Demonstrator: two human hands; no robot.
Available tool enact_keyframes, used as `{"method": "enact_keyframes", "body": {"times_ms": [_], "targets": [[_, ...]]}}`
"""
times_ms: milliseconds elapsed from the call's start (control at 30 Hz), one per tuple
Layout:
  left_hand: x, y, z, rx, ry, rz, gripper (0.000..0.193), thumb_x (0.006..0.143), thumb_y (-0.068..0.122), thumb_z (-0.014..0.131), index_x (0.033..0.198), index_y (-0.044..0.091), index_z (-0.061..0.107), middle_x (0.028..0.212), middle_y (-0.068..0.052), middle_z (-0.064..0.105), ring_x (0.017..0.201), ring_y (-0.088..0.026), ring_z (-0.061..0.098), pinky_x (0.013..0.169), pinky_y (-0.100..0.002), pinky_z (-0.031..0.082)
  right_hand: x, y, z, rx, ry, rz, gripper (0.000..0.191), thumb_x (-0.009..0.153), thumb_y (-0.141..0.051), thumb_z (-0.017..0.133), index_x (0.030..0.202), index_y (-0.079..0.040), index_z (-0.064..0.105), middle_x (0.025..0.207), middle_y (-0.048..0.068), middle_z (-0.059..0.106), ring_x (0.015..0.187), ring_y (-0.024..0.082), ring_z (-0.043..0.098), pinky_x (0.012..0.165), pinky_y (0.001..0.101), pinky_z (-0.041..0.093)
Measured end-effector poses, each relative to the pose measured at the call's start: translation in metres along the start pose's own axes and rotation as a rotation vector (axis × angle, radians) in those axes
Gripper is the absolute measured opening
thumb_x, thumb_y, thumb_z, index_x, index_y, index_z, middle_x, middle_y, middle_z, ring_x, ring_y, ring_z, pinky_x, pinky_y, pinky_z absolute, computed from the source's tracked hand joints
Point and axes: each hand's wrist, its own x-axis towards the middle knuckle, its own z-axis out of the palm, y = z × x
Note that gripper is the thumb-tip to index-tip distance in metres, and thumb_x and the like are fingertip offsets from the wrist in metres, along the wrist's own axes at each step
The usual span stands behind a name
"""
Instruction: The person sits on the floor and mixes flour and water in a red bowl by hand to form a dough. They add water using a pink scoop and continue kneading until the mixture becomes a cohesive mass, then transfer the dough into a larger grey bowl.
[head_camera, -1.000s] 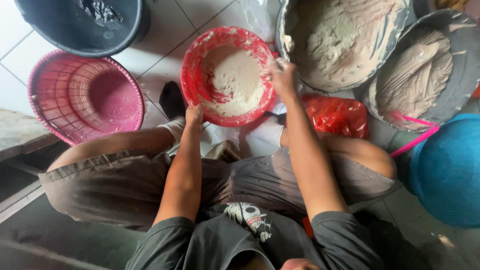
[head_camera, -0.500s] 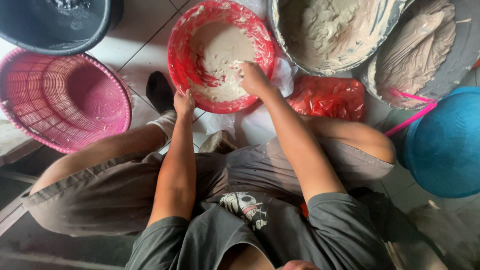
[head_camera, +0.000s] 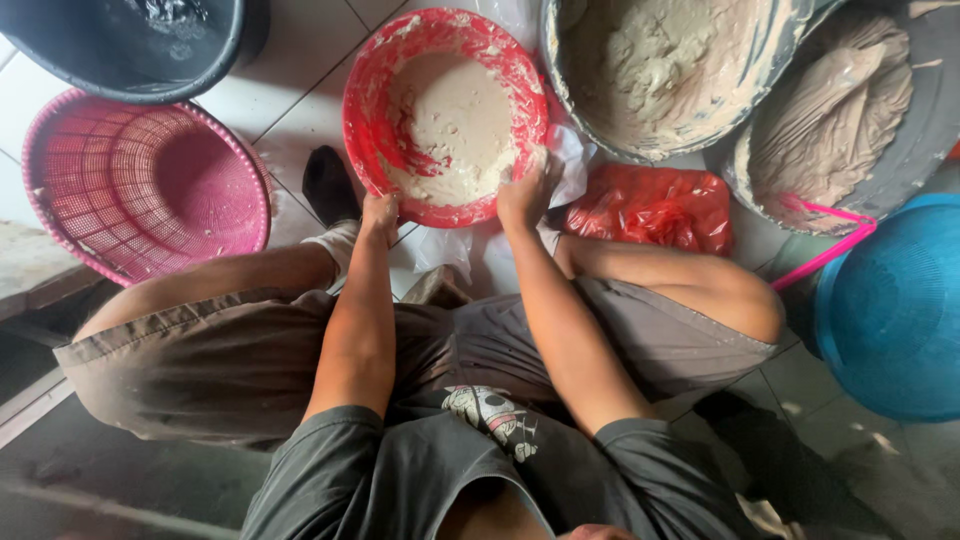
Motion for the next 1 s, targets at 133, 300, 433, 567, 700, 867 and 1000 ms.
{"method": "enact_keyframes", "body": {"times_ms": [133,300,433,567,700,867,1000], "targets": [[-0.012,0.013,0.015,0.008,0.093,0.174,0.024,0.089,0.002,0.06,0.112,0.003,0.069,0.095,-0.011,0.072,0.078,-0.02,0.068,0.07,-0.036,0.056,-0.005,-0.002,-0.012,0.419,-0.211,0.858,0.046,0.081,-0.007,0.074,0.124,-0.001,0.06,0.118,0.018,0.066,0.102,0.031,0.067,0.088,0.0417,0.055],[-0.041,0.054,0.01,0.479,0.259,0.318,0.029,0.082,0.009,0.063,0.11,0.005,0.07,0.093,-0.011,0.075,0.079,-0.017,0.068,0.073,-0.033,0.053,-0.007,-0.003,-0.02,0.696,-0.383,0.571,0.046,0.085,-0.009,0.071,0.128,0.0,0.058,0.117,0.016,0.068,0.103,0.026,0.066,0.09,0.0402,0.053],[-0.065,0.081,-0.004,0.411,0.357,0.259,0.028,0.083,0.01,0.06,0.108,0.001,0.07,0.093,-0.013,0.075,0.08,-0.019,0.067,0.074,-0.033,0.054,-0.003,-0.023,-0.018,1.033,-0.449,0.473,0.035,0.088,-0.003,0.069,0.122,0.001,0.061,0.111,0.014,0.07,0.096,0.021,0.066,0.085,0.0361,0.055],[-0.076,0.1,-0.007,0.367,0.35,0.53,0.03,0.085,0.014,0.065,0.112,0.001,0.068,0.095,-0.011,0.076,0.086,-0.015,0.069,0.08,-0.029,0.053,0.013,-0.038,-0.023,1.209,-0.455,0.312,0.035,0.087,0.002,0.068,0.121,0.0,0.062,0.113,0.01,0.07,0.099,0.018,0.067,0.089,0.0327,0.054],[-0.09,0.113,0.008,0.142,0.159,0.658,0.032,0.084,0.008,0.066,0.113,-0.004,0.065,0.101,-0.012,0.075,0.087,-0.016,0.069,0.081,-0.029,0.054,0.031,-0.038,-0.039,1.297,-0.33,0.215,0.033,0.09,0.006,0.068,0.122,0.001,0.061,0.115,0.01,0.068,0.102,0.018,0.065,0.092,0.0325,0.053],[-0.106,0.134,0.03,0.315,0.221,0.69,0.028,0.087,0.005,0.065,0.114,-0.004,0.065,0.1,-0.013,0.076,0.086,-0.018,0.07,0.082,-0.03,0.055,0.048,-0.03,-0.053,1.429,-0.263,0.182,0.033,0.092,0.007,0.067,0.123,0.001,0.059,0.117,0.01,0.068,0.104,0.018,0.065,0.094,0.0329,0.053],[-0.112,0.139,0.044,0.303,0.128,0.702,0.031,0.087,0.004,0.063,0.117,-0.003,0.063,0.099,-0.014,0.074,0.081,-0.019,0.066,0.073,-0.034,0.053,0.048,-0.019,-0.056,1.465,-0.235,0.22,0.034,0.091,0.006,0.066,0.124,0.0,0.06,0.116,0.01,0.069,0.103,0.018,0.066,0.091,0.033,0.054]]}}
